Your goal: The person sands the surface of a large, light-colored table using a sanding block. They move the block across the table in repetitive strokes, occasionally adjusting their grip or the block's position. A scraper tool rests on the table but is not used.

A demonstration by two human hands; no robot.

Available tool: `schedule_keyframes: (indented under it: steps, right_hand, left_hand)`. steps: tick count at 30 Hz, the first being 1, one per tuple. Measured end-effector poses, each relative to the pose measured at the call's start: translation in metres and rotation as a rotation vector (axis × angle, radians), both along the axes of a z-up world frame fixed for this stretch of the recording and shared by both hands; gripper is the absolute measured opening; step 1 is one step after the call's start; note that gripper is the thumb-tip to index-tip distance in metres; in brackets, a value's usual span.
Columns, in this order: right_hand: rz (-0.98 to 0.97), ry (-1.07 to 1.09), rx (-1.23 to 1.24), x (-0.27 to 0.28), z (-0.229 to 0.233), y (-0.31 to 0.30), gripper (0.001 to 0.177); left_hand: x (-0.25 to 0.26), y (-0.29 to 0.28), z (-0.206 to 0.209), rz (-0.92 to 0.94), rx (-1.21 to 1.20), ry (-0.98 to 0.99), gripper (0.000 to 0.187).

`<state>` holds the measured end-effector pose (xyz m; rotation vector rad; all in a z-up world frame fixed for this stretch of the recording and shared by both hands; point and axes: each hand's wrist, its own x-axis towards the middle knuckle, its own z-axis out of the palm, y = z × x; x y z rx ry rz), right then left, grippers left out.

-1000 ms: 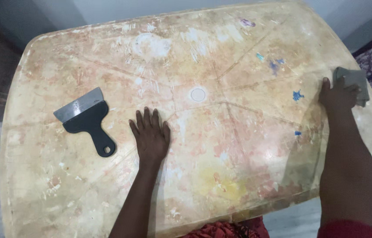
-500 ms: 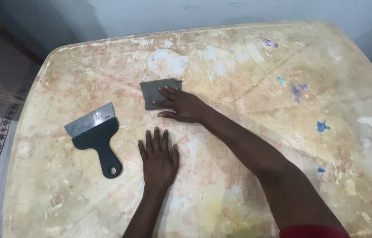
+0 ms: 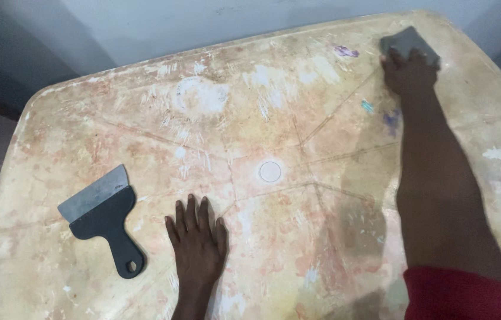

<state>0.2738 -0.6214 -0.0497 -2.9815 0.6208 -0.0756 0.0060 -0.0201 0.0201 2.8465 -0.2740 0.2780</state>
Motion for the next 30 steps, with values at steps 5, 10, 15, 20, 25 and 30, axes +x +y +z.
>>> schedule_keyframes:
  steps: [5, 10, 15, 20, 25, 30]
  right_hand:
    - [-0.295, 0.001, -0.067, -0.117, 0.004, -0.107, 0.072]
    - [-0.457, 0.068, -0.103, -0.2, 0.013, -0.119, 0.079]
    - [-0.599, 0.293, -0.095, -0.251, 0.033, -0.077, 0.081]
    - [-0.543, 0.233, -0.078, -0.316, 0.063, -0.002, 0.089]
    - [-0.521, 0.276, -0.06, -0.371, 0.087, 0.101, 0.1]
    - [-0.258, 0.361, -0.079, -0.41, 0.104, 0.245, 0.102]
  left_hand:
    - [-0.002, 0.0, -0.001, 0.0, -0.01, -0.015, 0.059]
    - [-0.004, 0.002, -0.002, -0.017, -0.034, -0.035, 0.059]
    - [-0.008, 0.007, -0.012, -0.032, -0.033, -0.068, 0.059]
    - [-0.006, 0.011, -0.02, -0.042, -0.092, -0.097, 0.059]
    - [-0.003, 0.02, -0.033, -0.057, -0.197, -0.094, 0.056]
    - [0.011, 0.031, -0.048, -0.113, -0.386, -0.11, 0.053]
